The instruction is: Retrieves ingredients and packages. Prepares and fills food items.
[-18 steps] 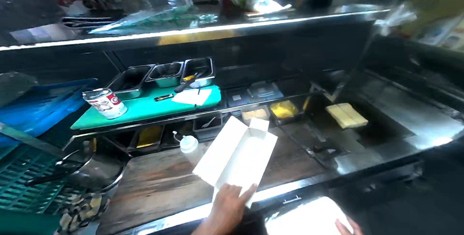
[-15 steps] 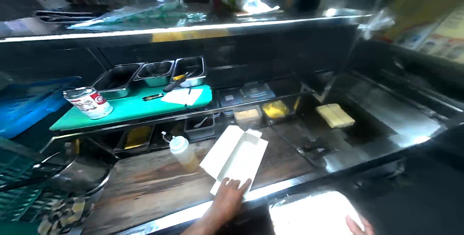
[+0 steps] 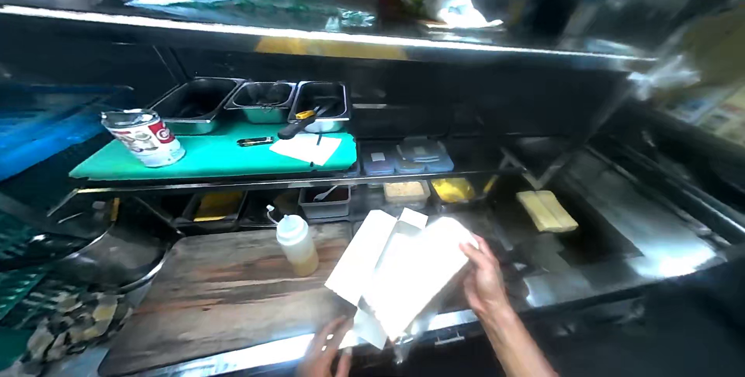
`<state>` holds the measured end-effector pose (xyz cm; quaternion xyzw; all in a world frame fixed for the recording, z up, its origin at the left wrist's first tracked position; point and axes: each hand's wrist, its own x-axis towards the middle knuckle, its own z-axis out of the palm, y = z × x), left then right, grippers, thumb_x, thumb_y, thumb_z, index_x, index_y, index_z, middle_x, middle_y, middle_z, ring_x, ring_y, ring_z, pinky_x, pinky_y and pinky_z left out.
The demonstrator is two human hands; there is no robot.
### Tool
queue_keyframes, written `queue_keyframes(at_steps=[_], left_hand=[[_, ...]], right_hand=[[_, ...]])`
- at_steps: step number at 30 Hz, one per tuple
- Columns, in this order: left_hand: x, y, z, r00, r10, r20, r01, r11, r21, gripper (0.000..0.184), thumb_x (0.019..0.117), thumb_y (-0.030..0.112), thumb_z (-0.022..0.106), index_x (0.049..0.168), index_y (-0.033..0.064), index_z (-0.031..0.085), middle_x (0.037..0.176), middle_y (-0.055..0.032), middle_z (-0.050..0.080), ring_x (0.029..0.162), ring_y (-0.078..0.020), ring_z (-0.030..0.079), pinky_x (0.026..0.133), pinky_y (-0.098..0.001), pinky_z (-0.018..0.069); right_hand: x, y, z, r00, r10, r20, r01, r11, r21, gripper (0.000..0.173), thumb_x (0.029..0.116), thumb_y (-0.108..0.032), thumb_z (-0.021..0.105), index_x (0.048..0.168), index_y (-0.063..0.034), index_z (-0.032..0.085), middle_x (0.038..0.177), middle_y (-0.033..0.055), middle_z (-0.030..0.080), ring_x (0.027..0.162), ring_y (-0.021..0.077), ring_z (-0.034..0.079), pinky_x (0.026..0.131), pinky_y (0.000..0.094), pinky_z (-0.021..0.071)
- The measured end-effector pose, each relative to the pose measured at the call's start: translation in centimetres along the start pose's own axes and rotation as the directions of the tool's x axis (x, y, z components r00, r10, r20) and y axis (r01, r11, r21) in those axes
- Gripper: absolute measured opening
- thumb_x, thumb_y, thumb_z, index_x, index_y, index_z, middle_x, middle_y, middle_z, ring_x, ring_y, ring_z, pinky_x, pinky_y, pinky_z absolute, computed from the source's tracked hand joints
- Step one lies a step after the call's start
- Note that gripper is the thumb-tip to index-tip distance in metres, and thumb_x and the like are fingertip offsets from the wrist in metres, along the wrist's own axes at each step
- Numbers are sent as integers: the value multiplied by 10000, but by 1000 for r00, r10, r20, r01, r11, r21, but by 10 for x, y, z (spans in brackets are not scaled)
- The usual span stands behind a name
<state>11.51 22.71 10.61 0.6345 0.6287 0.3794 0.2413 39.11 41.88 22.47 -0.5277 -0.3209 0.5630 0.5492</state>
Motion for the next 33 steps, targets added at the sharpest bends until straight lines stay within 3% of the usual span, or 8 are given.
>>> queue_keyframes(at_steps=[4, 8, 13, 16, 20, 25, 29, 33], left_hand=[[2, -24, -9, 989, -98, -107, 88, 991, -96, 454, 923, 122, 671, 1360, 6, 629, 1401, -216, 583, 1304, -280, 577, 1078, -424, 510], [24, -20, 2, 983, -165, -77, 137, 948, -286, 607, 925, 231, 731, 1455, 8, 538, 1543, -250, 432, 1410, -295, 480, 1123, -427, 481], [37, -17, 28, 945, -327, -17, 280, 833, -478, 902, 868, 318, 800, 1598, 70, 332, 1656, -225, 225, 1340, -272, 535, 908, -395, 603], [44, -20, 35, 942, -334, -32, 282, 839, -466, 875, 856, 304, 810, 1580, 72, 375, 1642, -249, 209, 1284, -246, 570, 941, -356, 591], [58, -15, 36, 949, -316, 8, 297, 882, -366, 759, 868, 280, 801, 1514, 47, 478, 1584, -247, 333, 1282, -255, 555, 991, -347, 556], [72, -5, 33, 931, -335, 147, 358, 915, -187, 666, 838, 264, 803, 1458, 167, 581, 1523, -204, 436, 1247, -298, 583, 972, -432, 567], [76, 1, 35, 912, -361, 195, 387, 915, -116, 625, 831, 272, 788, 1422, 161, 620, 1527, -229, 417, 1206, -330, 598, 950, -450, 566], [80, 3, 36, 913, -362, 186, 382, 921, -82, 556, 856, 268, 760, 1384, 140, 643, 1520, -232, 438, 1286, -365, 556, 1012, -488, 531]], right_hand=[[47, 11, 41, 984, 131, 120, -98, 963, -253, 338, 1003, -195, 627, 1327, -98, 624, 1027, 168, 711, 816, 260, 698, 651, 411, 587], [78, 25, 57, 961, 221, 164, -146, 914, -379, 374, 980, -223, 665, 1333, -108, 621, 1057, 189, 713, 871, 309, 714, 703, 475, 614], [93, 48, 64, 930, 341, 134, -254, 864, -435, 395, 983, -247, 666, 1353, -126, 605, 1104, 190, 710, 923, 318, 718, 739, 482, 613], [101, 58, 72, 918, 378, 123, -276, 829, -487, 401, 972, -266, 684, 1337, -124, 602, 1107, 176, 700, 925, 303, 706, 736, 473, 600], [104, 55, 77, 893, 438, 100, -325, 785, -527, 404, 979, -267, 687, 1348, -136, 587, 1099, 173, 707, 894, 298, 713, 717, 459, 603], [111, 50, 65, 824, 565, 40, -461, 710, -533, 459, 1021, -304, 619, 1448, -189, 493, 1218, 172, 672, 1023, 332, 699, 806, 526, 598], [118, 44, 67, 795, 606, -31, -455, 561, -692, 423, 1052, -375, 482, 1450, -235, 491, 1336, 169, 605, 1164, 347, 628, 881, 570, 542], [123, 47, 64, 767, 638, -72, -390, 374, -841, 415, 1087, -411, 398, 1382, -170, 562, 1289, 177, 626, 1129, 347, 655, 879, 566, 567]])
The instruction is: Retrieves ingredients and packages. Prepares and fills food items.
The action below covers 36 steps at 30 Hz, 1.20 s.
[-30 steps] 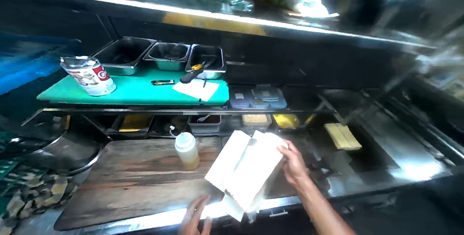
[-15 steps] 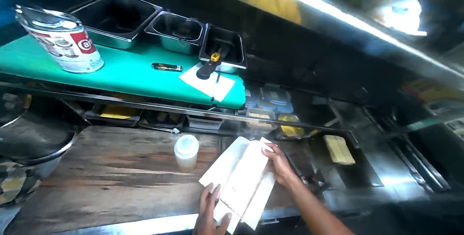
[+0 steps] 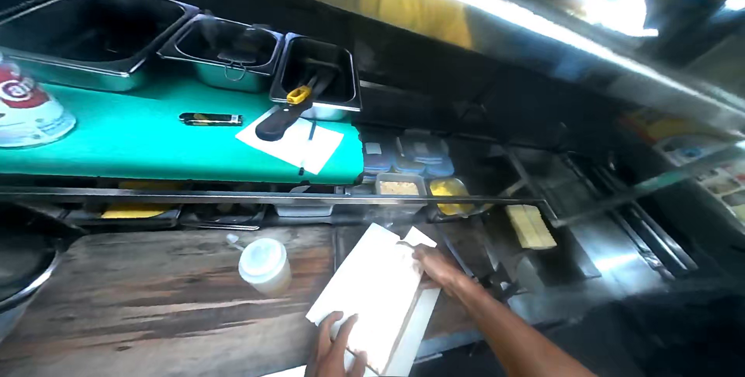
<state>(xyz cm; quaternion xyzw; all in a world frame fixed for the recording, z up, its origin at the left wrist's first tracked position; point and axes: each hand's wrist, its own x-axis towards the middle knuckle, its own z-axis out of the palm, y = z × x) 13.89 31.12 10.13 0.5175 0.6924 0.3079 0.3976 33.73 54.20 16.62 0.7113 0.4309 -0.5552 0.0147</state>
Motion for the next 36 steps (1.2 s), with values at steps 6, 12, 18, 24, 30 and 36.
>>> queue_keyframes(at_steps=[6, 12, 18, 24, 30, 36], left_hand=[[0, 5, -3, 999, -29, 30, 28, 998, 65, 536, 872, 266, 746, 1385, 151, 639, 1509, -204, 464, 1236, -353, 592, 974, -490, 551], [9, 25, -33, 986, 116, 121, -158, 887, 433, 572, 874, 382, 718, 1434, 317, 614, 1347, -181, 579, 1099, -368, 610, 860, -528, 519], [43, 29, -36, 926, 123, 358, -299, 819, 490, 757, 781, 397, 782, 1483, 454, 506, 1655, -58, 328, 1514, -380, 274, 1103, -678, 288], [83, 44, -41, 819, 65, 570, -435, 719, 542, 1028, 625, 619, 866, 1529, 502, 390, 1695, -3, 220, 1491, -363, 299, 1091, -722, 269], [89, 27, -36, 627, 476, 617, -768, 509, 389, 732, 800, 584, 760, 1457, 349, 539, 1571, -70, 466, 1357, -326, 528, 1092, -668, 378], [92, 8, -26, 617, 623, 480, -786, 499, 363, 553, 862, 537, 730, 1342, 274, 649, 1483, -110, 558, 1296, -287, 592, 1059, -484, 497]], right_hand=[[16, -3, 6, 997, 38, 67, -20, 967, -253, 491, 1100, -450, 340, 1425, -145, 545, 1298, 202, 627, 1109, 360, 670, 872, 575, 570], [9, -3, 5, 997, -72, -3, 63, 897, -437, 409, 1066, -320, 457, 1432, -163, 550, 1274, 169, 661, 1103, 315, 691, 907, 536, 583], [-23, 28, -7, 795, -485, -365, 229, 796, -561, 387, 1046, -244, 453, 1374, -183, 648, 1297, 88, 670, 1149, 246, 665, 992, 471, 543], [30, 52, -34, 828, -486, -278, 379, 852, -361, 610, 1010, -288, 576, 1585, -201, 396, 1609, 119, 400, 1408, 268, 494, 1133, 480, 459], [43, 54, -22, 901, -364, -234, 377, 926, 12, 615, 1041, -209, 536, 1605, -109, 311, 1349, 222, 619, 1172, 287, 652, 1022, 456, 524], [47, 64, -28, 885, -425, -190, 424, 904, -46, 483, 1082, -306, 459, 1531, -131, 466, 1371, 164, 632, 1229, 251, 638, 1080, 458, 492]])
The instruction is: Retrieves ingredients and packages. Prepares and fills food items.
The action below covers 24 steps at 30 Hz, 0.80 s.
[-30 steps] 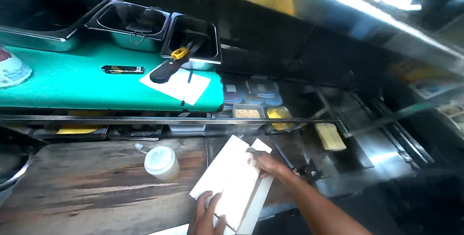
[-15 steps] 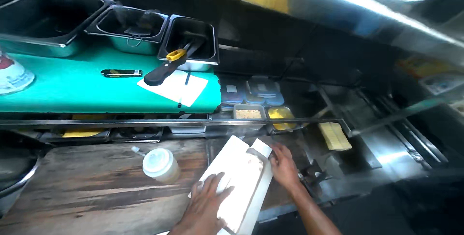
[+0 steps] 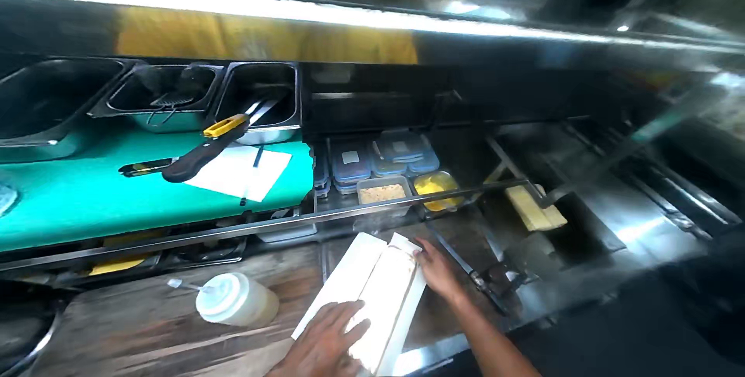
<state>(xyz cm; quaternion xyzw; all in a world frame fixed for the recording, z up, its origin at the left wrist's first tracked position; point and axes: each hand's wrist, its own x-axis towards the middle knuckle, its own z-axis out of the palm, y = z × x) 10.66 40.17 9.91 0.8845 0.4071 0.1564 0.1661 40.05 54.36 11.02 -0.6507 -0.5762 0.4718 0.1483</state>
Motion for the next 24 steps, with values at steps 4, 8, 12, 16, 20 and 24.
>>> queue_keyframes(at_steps=[4, 8, 12, 16, 20, 24], left_hand=[[-3, 8, -18, 977, -214, -2, 212, 969, -128, 694, 850, 628, 734, 1451, 318, 580, 1622, -112, 397, 1431, -300, 460, 1154, -514, 405], [-7, 10, -29, 722, -664, -194, 573, 731, -370, 757, 832, 445, 793, 1468, 111, 553, 1601, -244, 362, 1460, -404, 397, 1156, -567, 404], [-2, 8, -23, 457, -889, 2, 662, 339, -669, 848, 865, 288, 812, 1565, 81, 379, 1536, -194, 470, 1386, -312, 503, 1120, -508, 458], [4, 8, -32, 394, -912, 113, 742, 243, -625, 624, 880, 227, 796, 1440, 89, 558, 1209, -157, 713, 1095, -302, 697, 972, -544, 548], [6, 12, -67, 584, -766, 267, 739, 367, -565, 409, 927, 180, 739, 1323, 105, 664, 994, -56, 753, 811, -179, 717, 792, -424, 605], [10, 29, -57, 741, -623, 249, 629, 516, -581, 341, 950, 178, 662, 1280, 99, 702, 1053, -88, 731, 834, -182, 706, 795, -409, 599]], right_hand=[[-16, -18, -4, 990, -89, 105, 117, 946, -303, 478, 1083, -395, 414, 1529, -245, 503, 1505, 79, 552, 1377, 228, 537, 1162, 484, 421], [-33, -27, 5, 981, -70, 181, 174, 727, -664, 529, 1061, -594, 249, 1532, -455, 444, 1716, -72, 199, 1600, 290, 33, 1196, 749, 11], [-37, -34, 6, 974, -96, 204, 220, 600, -769, 524, 1060, -552, 258, 1522, -427, 470, 1726, -56, 159, 1592, 353, -50, 1122, 818, -89], [-34, -38, 0, 972, -58, 226, 204, 678, -706, 519, 1078, -537, 245, 1521, -404, 480, 1708, -72, 226, 1601, 293, 21, 1179, 759, -54], [-49, -1, 7, 896, -217, -387, 209, 976, -61, 352, 1021, -186, 539, 1335, -98, 670, 1444, 156, 557, 1300, 252, 574, 1068, 428, 516], [-85, 17, 44, 887, -263, -379, 294, 955, 26, 473, 985, -189, 596, 1419, -6, 556, 1319, 180, 628, 1166, 257, 649, 985, 437, 564]])
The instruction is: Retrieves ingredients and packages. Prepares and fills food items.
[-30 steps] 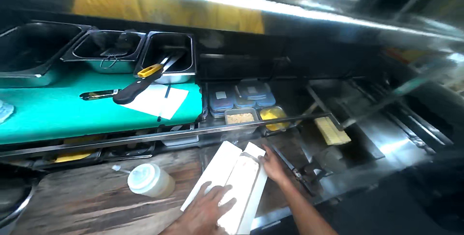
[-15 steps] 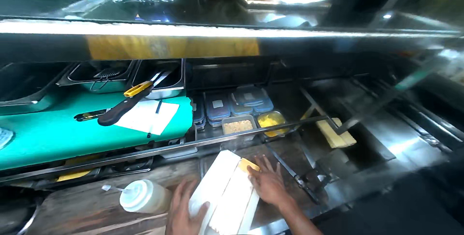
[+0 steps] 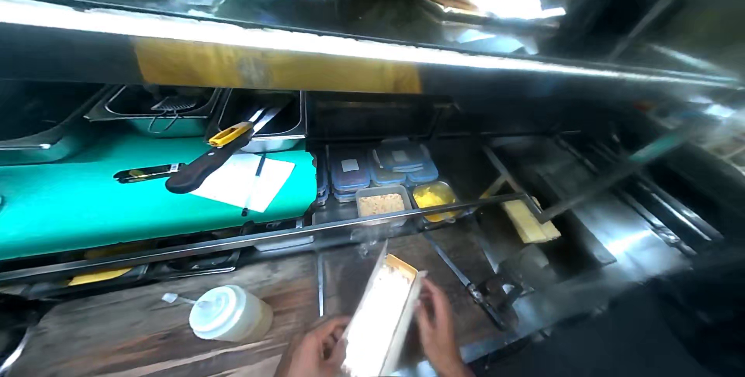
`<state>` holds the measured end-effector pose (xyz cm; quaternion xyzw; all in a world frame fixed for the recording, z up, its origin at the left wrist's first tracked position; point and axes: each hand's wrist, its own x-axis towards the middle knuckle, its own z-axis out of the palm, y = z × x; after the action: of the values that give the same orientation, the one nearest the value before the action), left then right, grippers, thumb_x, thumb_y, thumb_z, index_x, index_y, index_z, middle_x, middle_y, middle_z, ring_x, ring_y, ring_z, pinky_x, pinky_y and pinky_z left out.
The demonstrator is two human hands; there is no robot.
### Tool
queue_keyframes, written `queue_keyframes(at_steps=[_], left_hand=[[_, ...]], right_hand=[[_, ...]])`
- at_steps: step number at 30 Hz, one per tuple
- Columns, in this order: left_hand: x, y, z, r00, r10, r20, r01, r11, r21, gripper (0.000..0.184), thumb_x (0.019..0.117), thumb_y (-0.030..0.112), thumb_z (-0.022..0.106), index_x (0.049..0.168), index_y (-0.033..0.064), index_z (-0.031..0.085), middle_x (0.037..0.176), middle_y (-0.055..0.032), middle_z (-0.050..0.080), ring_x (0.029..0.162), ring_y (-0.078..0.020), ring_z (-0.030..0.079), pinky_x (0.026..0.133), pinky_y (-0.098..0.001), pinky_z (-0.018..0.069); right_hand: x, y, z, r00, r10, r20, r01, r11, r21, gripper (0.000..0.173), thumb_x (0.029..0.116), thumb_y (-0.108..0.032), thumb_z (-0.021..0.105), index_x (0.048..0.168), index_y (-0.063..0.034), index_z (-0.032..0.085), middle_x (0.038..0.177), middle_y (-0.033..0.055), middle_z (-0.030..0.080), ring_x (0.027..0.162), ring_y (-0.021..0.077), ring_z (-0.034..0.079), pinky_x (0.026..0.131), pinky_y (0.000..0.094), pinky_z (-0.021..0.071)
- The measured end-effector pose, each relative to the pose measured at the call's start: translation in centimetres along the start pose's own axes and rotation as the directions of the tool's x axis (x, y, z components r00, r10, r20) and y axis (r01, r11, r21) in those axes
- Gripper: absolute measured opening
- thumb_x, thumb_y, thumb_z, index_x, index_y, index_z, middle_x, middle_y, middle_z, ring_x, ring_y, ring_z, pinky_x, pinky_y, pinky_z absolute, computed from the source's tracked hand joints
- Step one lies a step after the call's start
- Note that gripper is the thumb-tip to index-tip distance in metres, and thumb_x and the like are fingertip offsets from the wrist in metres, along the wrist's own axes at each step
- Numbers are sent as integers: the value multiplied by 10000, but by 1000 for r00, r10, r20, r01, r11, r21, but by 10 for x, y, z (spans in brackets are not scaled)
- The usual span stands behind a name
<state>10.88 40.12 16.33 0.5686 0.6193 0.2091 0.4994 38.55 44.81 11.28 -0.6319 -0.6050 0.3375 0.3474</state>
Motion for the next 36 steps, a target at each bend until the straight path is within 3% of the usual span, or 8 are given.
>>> queue_keyframes(at_steps=[3, 6, 11, 15, 22, 27, 31, 36], left_hand=[[-2, 3, 18, 997, 78, 8, -79, 993, 87, 339, 946, 205, 650, 1270, 133, 720, 1083, -93, 731, 875, -194, 710, 816, -420, 601], [-8, -3, 19, 992, 98, -81, -96, 995, 32, 392, 947, 196, 663, 1331, 124, 686, 1088, -91, 730, 879, -181, 713, 818, -404, 607], [-39, -68, 14, 950, 115, -292, -254, 827, -502, 563, 1070, 320, 462, 1444, -100, 453, 1271, -158, 672, 1117, -172, 675, 969, -378, 569], [-62, -129, 34, 983, 10, -186, -136, 724, -677, 488, 1013, 126, 344, 1436, -115, 372, 1274, -183, 661, 1114, -263, 693, 986, -469, 563], [-56, -96, 42, 982, 87, -165, -173, 757, -630, 619, 861, -4, 656, 1418, -102, 404, 1280, -122, 659, 1131, -152, 677, 1003, -354, 570], [-43, -102, 38, 985, 64, -160, -170, 517, -839, 700, 807, 78, 597, 1471, -4, 391, 1265, -36, 677, 1128, -143, 665, 1001, -373, 552], [-55, -101, 41, 994, 93, -65, -113, 755, -646, 920, 783, 27, 796, 1512, -111, 252, 1452, -173, 538, 1298, -180, 589, 1103, -360, 515], [-41, -77, 60, 978, -26, -205, -101, 805, -585, 705, 785, 166, 877, 1324, -79, 494, 1136, -102, 717, 1026, -134, 711, 931, -331, 602]], right_hand=[[-14, -15, 27, 965, -8, 263, 113, 916, -384, 581, 1027, -432, 499, 1535, -151, 492, 1607, 71, 434, 1498, 269, 380, 1196, 534, 360], [-13, -30, 47, 917, 156, 367, 141, 733, -665, 625, 1053, -499, 335, 1603, -205, 380, 1699, 11, 261, 1573, 303, 203, 1220, 586, 260], [-14, -4, 33, 958, -54, 283, 183, 874, -451, 578, 1041, -482, 445, 1537, -189, 493, 1630, 34, 405, 1521, 263, 339, 1181, 523, 378], [-18, 1, 33, 969, -240, 65, 249, 939, -239, 575, 991, -378, 564, 1486, -86, 538, 1556, 169, 471, 1460, 321, 427, 1183, 522, 395], [-22, -12, 47, 968, -174, 182, 213, 952, -219, 625, 1001, -424, 559, 1535, -109, 478, 1608, 136, 415, 1518, 296, 344, 1221, 515, 351], [-26, -10, 43, 964, -170, 204, 209, 961, -183, 620, 993, -351, 580, 1542, -89, 460, 1630, 169, 366, 1535, 301, 309, 1233, 497, 341], [-32, -6, 35, 919, -270, 286, 344, 904, -252, 514, 1001, -420, 549, 1478, -230, 567, 1651, 125, 343, 1564, 322, 225, 1250, 559, 278], [-41, -4, 29, 908, -320, 269, 380, 900, -213, 301, 1002, -454, 577, 1070, -226, 762, 1563, 136, 464, 1543, 335, 270, 1233, 539, 311]])
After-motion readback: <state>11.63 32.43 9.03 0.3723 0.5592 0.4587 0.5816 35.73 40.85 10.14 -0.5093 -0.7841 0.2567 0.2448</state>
